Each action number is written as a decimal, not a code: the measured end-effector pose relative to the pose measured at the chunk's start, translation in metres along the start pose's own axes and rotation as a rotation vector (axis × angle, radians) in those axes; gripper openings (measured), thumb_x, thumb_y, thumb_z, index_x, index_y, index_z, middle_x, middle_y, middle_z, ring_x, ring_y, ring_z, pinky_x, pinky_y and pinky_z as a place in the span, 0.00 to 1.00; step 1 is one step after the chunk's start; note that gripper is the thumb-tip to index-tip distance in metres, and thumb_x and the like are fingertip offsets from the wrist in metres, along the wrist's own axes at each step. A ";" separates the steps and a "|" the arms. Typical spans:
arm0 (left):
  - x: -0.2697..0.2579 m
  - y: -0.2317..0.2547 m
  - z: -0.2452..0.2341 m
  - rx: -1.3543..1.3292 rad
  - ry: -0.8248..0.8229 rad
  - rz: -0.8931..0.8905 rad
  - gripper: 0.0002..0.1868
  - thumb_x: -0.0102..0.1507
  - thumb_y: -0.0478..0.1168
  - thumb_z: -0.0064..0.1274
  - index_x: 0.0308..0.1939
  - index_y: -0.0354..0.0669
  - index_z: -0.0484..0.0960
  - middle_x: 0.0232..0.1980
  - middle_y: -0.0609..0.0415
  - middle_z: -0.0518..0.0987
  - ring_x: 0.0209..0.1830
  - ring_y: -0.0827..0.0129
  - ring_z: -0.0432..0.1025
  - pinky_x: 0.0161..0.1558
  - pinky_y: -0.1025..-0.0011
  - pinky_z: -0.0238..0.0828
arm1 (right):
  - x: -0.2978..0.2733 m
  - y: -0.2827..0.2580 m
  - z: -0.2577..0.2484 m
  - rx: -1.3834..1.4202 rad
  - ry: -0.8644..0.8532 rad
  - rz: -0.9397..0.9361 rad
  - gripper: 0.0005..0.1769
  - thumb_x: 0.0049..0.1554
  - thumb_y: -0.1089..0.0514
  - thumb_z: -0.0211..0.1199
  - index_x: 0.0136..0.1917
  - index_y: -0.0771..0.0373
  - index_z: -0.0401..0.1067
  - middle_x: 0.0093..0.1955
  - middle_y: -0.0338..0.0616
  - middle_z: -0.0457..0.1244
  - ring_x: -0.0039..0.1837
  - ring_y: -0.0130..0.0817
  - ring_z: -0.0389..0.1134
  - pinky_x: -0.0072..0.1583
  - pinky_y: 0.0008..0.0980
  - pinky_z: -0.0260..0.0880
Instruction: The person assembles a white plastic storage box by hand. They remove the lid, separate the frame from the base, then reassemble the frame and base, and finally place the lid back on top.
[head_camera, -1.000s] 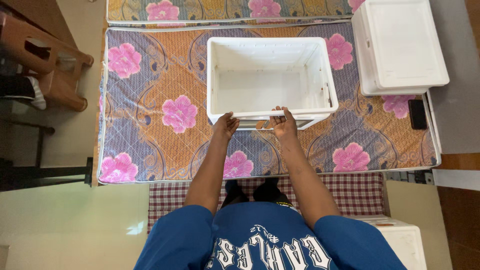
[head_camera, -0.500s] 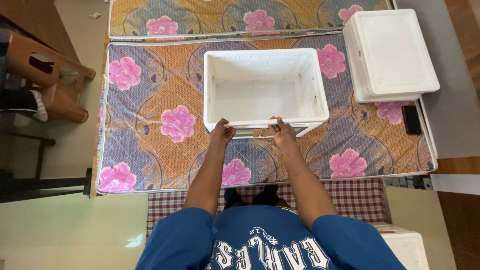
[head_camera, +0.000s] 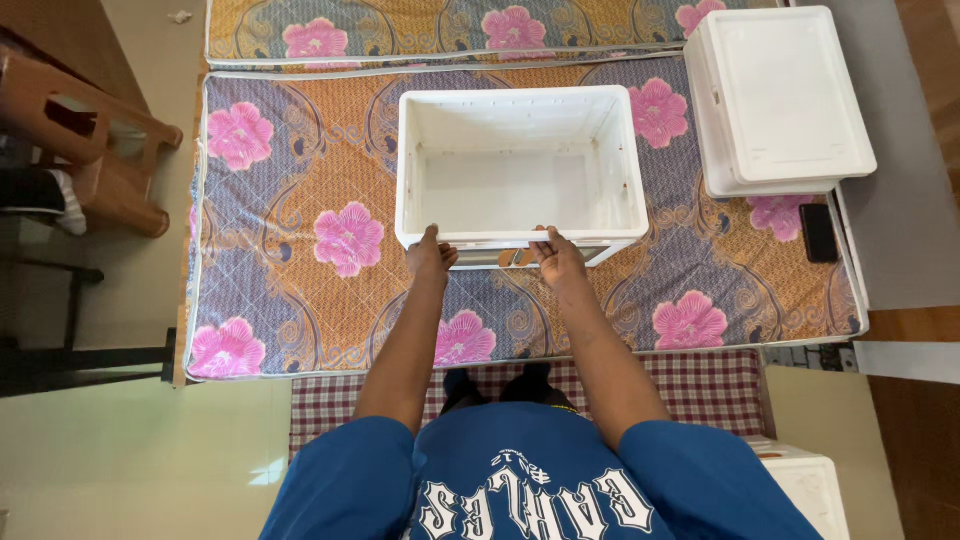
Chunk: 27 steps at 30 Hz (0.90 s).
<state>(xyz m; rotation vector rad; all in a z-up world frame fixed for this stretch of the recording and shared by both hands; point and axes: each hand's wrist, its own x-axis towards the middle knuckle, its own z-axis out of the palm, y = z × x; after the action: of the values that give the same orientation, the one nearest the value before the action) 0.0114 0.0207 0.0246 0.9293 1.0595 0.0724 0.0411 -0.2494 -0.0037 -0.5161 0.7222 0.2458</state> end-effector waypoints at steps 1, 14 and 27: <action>0.003 0.002 -0.001 -0.021 -0.004 0.045 0.21 0.59 0.44 0.60 0.46 0.31 0.72 0.34 0.42 0.78 0.26 0.58 0.76 0.29 0.63 0.81 | 0.002 -0.002 0.001 0.006 -0.027 -0.011 0.17 0.59 0.65 0.64 0.60 0.73 0.66 0.58 0.59 0.67 0.62 0.49 0.70 0.67 0.46 0.71; 0.040 0.034 -0.020 -0.557 -0.126 0.059 0.29 0.56 0.14 0.44 0.60 0.34 0.70 0.52 0.48 0.79 0.51 0.60 0.80 0.50 0.65 0.79 | 0.000 -0.089 -0.008 0.157 0.153 -0.307 0.19 0.58 0.63 0.65 0.61 0.71 0.68 0.57 0.54 0.68 0.63 0.48 0.71 0.67 0.46 0.72; 0.047 0.023 -0.020 -0.526 -0.208 0.132 0.38 0.60 0.15 0.35 0.74 0.44 0.62 0.66 0.50 0.72 0.69 0.60 0.68 0.60 0.61 0.74 | 0.014 -0.129 -0.021 0.019 0.026 -0.511 0.19 0.62 0.63 0.62 0.66 0.61 0.67 0.60 0.47 0.66 0.62 0.40 0.70 0.64 0.45 0.72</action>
<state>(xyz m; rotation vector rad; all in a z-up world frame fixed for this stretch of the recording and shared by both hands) 0.0289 0.0699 0.0040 0.5134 0.7316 0.3403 0.0893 -0.3698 0.0200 -0.6674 0.5950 -0.2453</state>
